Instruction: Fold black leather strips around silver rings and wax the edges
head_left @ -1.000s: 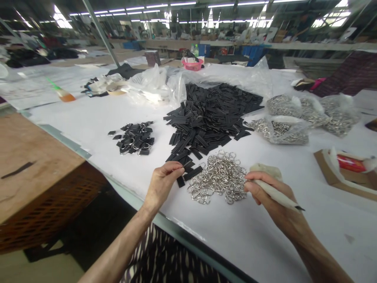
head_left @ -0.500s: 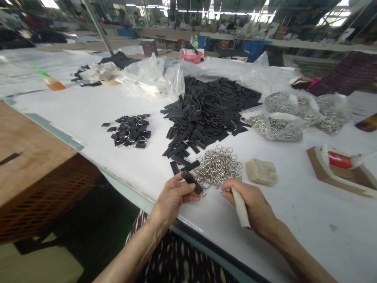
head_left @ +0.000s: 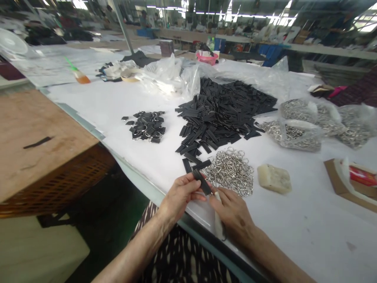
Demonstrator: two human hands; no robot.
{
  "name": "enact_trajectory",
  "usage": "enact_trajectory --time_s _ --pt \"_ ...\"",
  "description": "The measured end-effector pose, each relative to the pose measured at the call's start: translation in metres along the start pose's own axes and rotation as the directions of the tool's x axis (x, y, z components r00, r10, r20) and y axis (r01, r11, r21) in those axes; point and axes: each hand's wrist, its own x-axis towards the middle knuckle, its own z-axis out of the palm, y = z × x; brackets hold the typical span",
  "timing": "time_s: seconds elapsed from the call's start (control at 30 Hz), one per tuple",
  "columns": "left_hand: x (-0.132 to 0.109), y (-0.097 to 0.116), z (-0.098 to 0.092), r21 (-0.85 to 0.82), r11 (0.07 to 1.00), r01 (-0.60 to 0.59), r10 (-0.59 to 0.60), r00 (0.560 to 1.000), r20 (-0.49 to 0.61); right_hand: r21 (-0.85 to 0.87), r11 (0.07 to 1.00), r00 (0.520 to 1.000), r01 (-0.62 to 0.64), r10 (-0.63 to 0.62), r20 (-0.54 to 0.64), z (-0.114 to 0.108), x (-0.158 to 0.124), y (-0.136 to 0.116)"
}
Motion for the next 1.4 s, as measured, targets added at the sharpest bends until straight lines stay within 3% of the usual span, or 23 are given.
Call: enact_trajectory --time_s 0.37,0.5,0.7,0.87,0.93,1.0,1.07,1.13,1.27,1.4 --pt "-0.004 -0.005 0.004 -0.039 0.998 -0.047 0.047 0.999 -0.011 -0.154 0.985 0.996 0.077 -0.082 -0.031 0.001 0.006 0.0" --pt "-0.004 0.0 0.002 -0.055 0.997 -0.047 0.04 0.993 -0.115 -0.169 0.982 0.994 0.089 -0.098 -0.045 0.001 0.009 -0.001" --pt "-0.001 0.005 -0.003 -0.087 0.996 -0.027 0.007 0.974 -0.227 -0.123 0.992 0.999 -0.021 0.017 -0.035 0.004 0.009 0.001" --pt "-0.004 -0.001 0.0 -0.01 0.999 0.05 -0.051 0.991 -0.126 0.038 0.982 0.983 -0.184 0.185 -0.01 -0.009 0.003 0.007" --pt "-0.007 -0.005 0.003 0.079 0.994 0.07 -0.064 0.995 -0.074 0.274 0.895 0.935 -0.352 0.353 0.049 -0.017 0.002 0.009" --pt "-0.009 -0.008 0.009 0.18 0.979 0.096 -0.09 0.995 -0.046 0.502 0.706 0.852 -0.499 0.504 0.137 -0.024 0.001 0.011" --pt "-0.01 -0.01 0.015 0.267 0.956 0.119 -0.114 0.993 -0.035 0.597 0.578 0.793 -0.557 0.584 0.174 -0.029 0.002 0.012" --pt "-0.01 -0.011 0.021 0.349 0.93 0.119 -0.115 0.993 -0.033 0.611 0.553 0.775 -0.566 0.61 0.165 -0.032 0.002 0.012" --pt "-0.009 -0.014 0.026 0.552 0.831 0.069 -0.057 0.998 -0.038 0.567 0.624 0.808 -0.538 0.574 0.134 -0.031 -0.002 0.012" --pt "-0.009 -0.017 0.025 0.752 0.658 -0.039 0.104 0.994 -0.038 0.442 0.811 0.913 -0.382 0.407 0.043 -0.032 -0.002 0.012"
